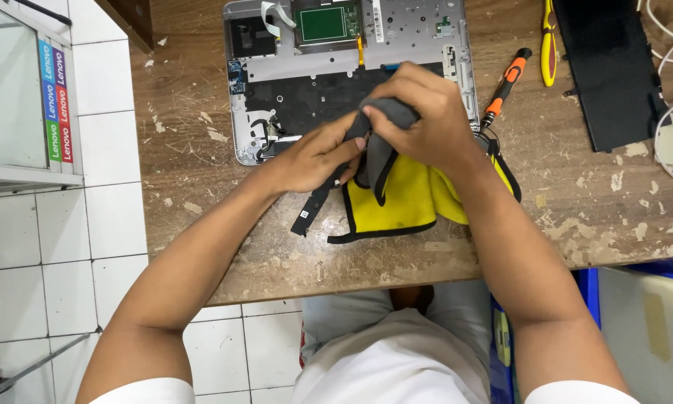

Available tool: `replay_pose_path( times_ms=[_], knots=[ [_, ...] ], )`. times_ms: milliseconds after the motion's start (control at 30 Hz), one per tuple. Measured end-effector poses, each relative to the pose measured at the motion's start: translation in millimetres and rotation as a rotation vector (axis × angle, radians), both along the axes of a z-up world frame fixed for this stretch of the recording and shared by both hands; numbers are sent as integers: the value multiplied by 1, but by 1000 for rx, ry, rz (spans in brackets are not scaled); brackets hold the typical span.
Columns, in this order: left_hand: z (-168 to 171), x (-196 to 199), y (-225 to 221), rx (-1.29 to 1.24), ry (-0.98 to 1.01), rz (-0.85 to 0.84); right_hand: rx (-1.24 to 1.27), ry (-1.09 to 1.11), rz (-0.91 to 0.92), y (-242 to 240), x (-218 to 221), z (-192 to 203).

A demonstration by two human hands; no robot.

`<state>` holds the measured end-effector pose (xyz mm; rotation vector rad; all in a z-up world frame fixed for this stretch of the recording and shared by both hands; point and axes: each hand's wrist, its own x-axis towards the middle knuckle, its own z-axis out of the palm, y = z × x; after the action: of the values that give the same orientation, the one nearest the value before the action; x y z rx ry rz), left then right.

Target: A person is repairing the internal components of a laptop, involving unscrewing parts, prying them loose, and cleaning them with a cloth.

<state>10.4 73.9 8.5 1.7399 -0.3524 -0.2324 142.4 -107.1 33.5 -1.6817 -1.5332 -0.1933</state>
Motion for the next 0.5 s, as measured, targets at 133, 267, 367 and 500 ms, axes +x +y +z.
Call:
replay_pose_path(
  times_ms=[133, 267, 367, 500],
  knots=[
    [3, 1, -1, -1, 15, -2, 53, -6, -61, 1, -3, 12],
    [6, 1, -3, -34, 33, -1, 59, 39, 5, 1, -1, 9],
    [4, 2, -3, -55, 29, 4, 65, 78, 29, 0, 2, 6],
    [-1, 2, -2, 13, 13, 41, 65, 86, 19, 0, 5, 1]
  ],
)
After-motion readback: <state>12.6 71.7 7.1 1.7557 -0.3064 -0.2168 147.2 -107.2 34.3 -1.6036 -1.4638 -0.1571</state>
